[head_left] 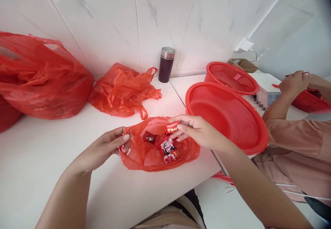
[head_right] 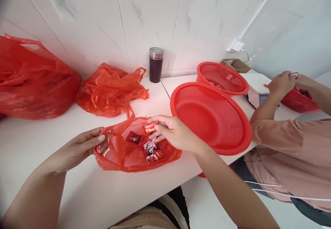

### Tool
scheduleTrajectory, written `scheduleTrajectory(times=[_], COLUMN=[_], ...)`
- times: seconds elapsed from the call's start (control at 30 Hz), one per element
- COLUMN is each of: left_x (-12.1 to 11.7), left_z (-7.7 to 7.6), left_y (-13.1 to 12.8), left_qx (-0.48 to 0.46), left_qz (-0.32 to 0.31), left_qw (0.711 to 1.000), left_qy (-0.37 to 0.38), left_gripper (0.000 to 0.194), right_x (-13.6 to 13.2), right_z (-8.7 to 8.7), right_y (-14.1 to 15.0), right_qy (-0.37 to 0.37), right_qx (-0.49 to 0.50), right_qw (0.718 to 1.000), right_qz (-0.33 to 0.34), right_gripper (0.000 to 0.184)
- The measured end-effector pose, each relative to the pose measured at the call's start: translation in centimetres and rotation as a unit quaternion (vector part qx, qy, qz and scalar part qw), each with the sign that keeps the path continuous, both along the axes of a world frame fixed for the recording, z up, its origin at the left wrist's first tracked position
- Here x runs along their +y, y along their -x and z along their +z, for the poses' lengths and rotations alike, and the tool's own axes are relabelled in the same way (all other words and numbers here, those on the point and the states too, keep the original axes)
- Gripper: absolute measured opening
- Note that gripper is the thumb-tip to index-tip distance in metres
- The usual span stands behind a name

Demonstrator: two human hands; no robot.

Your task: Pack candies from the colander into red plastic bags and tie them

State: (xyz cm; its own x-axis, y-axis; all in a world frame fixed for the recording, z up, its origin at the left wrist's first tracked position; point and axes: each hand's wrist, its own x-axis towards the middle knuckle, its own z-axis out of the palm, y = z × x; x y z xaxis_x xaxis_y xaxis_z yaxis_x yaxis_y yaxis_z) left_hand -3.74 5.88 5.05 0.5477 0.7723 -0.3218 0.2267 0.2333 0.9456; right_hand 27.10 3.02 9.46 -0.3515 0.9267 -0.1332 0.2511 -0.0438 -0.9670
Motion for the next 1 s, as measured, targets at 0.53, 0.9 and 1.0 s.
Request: scheduleTrajectory(times=[0.53, 0.9, 1.0], left_x=[0.2, -0.1, -0.1], left_z=[0.3, 0.9, 0.7], left_y=[0.1, 0.6, 0.5], left_qx=[-0.005, 0.095, 0.087], left_qz=[-0.012, -0.168, -0.175], left_qw=[1.0, 0.981, 0.981], left_qy=[-0.006, -0.011, -0.011], left_gripper=[0.03, 0.025, 0.026], right_x=[-6.6, -4.9, -4.1], right_z=[-2.5, -6.9, -7.1], right_y=[-2.0, 2.4, 2.8], right_qy=[-0.038, -0.131, -0.145], right_qx=[-0.248, -0.334, -0.353], right_qw=[0.965, 0.931, 0.923], right_qz=[-0.075, -0.072, -0.057], right_gripper=[0.027, 0.062, 0.06])
